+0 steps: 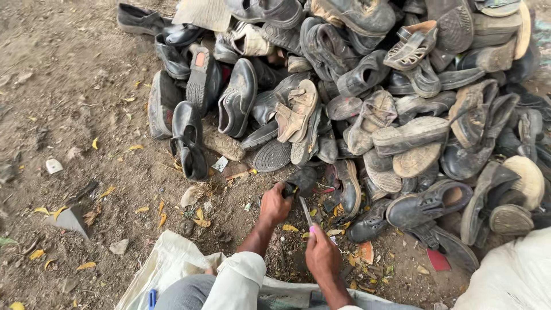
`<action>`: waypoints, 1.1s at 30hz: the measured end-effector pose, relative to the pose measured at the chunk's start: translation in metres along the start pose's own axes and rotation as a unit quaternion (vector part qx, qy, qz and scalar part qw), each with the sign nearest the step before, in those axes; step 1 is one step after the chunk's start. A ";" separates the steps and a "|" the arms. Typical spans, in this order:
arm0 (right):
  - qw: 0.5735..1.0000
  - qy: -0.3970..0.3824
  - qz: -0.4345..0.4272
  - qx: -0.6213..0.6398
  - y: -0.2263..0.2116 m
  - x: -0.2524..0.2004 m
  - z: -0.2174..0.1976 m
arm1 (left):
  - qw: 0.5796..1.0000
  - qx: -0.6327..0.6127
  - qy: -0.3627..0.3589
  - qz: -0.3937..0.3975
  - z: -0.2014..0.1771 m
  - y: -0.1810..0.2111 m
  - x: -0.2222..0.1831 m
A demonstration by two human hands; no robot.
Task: The person picks up shoes and sandals from a large pile, uses a small white tool to scrape the soles and interiors, and places the items into a bag.
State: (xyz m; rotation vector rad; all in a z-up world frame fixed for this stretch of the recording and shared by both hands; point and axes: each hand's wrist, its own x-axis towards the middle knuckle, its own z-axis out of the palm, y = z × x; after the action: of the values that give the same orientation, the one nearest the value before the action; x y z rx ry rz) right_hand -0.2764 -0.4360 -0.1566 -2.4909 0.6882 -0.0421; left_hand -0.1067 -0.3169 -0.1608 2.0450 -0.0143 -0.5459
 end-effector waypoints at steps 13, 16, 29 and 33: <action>0.969 0.005 -0.057 0.239 0.048 0.087 0.094 | 0.989 0.011 0.041 0.139 0.012 -0.013 0.002; 0.806 -0.213 0.257 0.488 0.032 0.085 0.055 | 0.991 -0.001 0.024 0.130 0.018 -0.017 0.009; 0.908 -0.199 0.202 0.308 -0.028 0.044 0.022 | 0.996 -0.071 0.016 0.051 0.013 -0.013 0.008; 0.908 -0.190 0.245 0.283 -0.037 0.060 0.035 | 0.996 -0.076 0.012 0.046 0.014 -0.016 0.010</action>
State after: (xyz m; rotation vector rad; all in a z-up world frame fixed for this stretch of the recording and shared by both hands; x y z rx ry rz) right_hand -0.2014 -0.4208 -0.1734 -1.6551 0.9468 0.3687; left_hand -0.1064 -0.3227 -0.1834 1.8920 -0.0500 -0.4510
